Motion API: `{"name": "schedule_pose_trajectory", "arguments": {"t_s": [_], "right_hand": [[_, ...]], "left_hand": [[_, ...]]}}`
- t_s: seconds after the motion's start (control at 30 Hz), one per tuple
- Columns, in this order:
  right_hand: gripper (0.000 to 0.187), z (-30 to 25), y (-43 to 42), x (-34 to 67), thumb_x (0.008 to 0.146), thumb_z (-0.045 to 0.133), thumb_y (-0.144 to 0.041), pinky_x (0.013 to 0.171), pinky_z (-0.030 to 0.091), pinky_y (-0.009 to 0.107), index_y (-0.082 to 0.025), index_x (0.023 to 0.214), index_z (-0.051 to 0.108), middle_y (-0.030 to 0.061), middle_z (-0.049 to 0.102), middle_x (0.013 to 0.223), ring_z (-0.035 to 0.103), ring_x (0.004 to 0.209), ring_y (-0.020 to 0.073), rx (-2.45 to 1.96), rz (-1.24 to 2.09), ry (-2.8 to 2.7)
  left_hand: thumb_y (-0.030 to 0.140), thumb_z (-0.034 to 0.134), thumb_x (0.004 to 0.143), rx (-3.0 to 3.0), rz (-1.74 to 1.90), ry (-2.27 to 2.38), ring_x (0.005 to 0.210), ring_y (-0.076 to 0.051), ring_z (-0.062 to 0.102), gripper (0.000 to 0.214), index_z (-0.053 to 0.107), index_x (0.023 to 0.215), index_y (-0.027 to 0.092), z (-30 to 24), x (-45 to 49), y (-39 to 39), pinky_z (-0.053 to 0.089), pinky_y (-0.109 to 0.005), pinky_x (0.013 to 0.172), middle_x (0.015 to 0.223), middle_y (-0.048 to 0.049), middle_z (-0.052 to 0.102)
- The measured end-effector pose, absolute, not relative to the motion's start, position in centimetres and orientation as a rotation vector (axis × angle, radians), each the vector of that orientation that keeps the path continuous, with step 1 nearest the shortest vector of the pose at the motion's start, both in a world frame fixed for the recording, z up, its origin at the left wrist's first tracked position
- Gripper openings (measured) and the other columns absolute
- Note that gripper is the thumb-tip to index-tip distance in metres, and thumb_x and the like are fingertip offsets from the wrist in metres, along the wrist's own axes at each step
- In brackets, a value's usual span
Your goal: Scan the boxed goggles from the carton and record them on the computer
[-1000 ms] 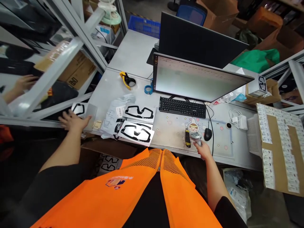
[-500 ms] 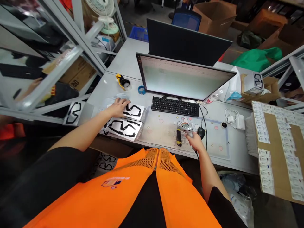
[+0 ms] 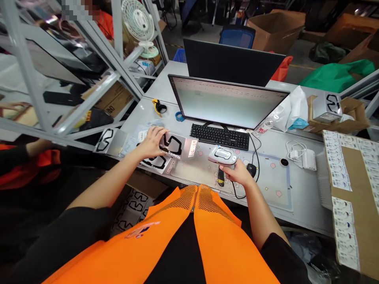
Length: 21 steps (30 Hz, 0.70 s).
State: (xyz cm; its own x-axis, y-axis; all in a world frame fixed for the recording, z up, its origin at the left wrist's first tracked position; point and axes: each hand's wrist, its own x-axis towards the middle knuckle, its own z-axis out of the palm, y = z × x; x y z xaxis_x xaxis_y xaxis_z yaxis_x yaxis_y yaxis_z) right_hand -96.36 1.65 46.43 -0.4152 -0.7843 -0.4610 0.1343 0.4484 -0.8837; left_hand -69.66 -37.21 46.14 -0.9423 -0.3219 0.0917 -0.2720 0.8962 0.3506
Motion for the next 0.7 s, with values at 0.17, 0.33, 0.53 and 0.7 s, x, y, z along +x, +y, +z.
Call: {"name": "schedule_pose_trajectory", "arguments": {"t_s": [0.17, 0.33, 0.53, 0.7], "right_hand": [[0.058, 46.8, 1.0, -95.8, 0.076, 0.088, -0.057, 0.042, 0.033, 0.024, -0.02, 0.112, 0.064, -0.0067, 0.051, 0.055, 0.042, 0.043, 0.011, -0.568, -1.123, 1.72], [0.059, 47.4, 1.0, -95.2, 0.076, 0.088, -0.06, 0.042, 0.036, 0.025, -0.02, 0.112, 0.064, -0.0055, 0.054, 0.054, 0.046, 0.042, 0.0127, -0.571, -1.092, 1.793], [0.062, 45.6, 1.8, -94.4, 0.072, 0.087, -0.066, 0.039, 0.034, 0.025, -0.021, 0.106, 0.061, -0.0058, 0.055, 0.053, 0.044, 0.04, 0.0125, -0.484, -1.047, 1.945], [0.062, 43.4, 2.3, -93.2, 0.07, 0.084, -0.071, 0.037, 0.028, 0.024, -0.025, 0.098, 0.055, -0.01, 0.048, 0.049, 0.039, 0.036, 0.0118, -0.357, -1.038, 1.98]], "left_hand": [[0.045, 0.095, 0.078, 0.447, -0.56, -2.909, 0.157, -0.049, 0.034, 0.103, 0.047, 0.166, 0.023, 46.5, -69.1, -36.0, 0.031, -0.072, 0.134, 0.161, -0.0194, 0.048], [0.049, 0.095, 0.075, 0.51, -0.552, -2.875, 0.157, -0.048, 0.036, 0.105, 0.047, 0.165, 0.023, 46.4, -67.5, -37.2, 0.033, -0.069, 0.134, 0.161, -0.0206, 0.049], [0.06, 0.089, 0.076, 1.078, -0.269, -2.738, 0.152, -0.046, 0.046, 0.104, 0.046, 0.161, 0.019, 47.8, -61.0, -43.5, 0.032, -0.061, 0.134, 0.16, -0.0226, 0.053], [0.073, 0.08, 0.08, 2.007, -0.152, -2.362, 0.154, -0.056, 0.045, 0.113, 0.038, 0.165, 0.012, 47.9, -53.7, -51.0, 0.042, -0.069, 0.123, 0.167, -0.0349, 0.045]]}}
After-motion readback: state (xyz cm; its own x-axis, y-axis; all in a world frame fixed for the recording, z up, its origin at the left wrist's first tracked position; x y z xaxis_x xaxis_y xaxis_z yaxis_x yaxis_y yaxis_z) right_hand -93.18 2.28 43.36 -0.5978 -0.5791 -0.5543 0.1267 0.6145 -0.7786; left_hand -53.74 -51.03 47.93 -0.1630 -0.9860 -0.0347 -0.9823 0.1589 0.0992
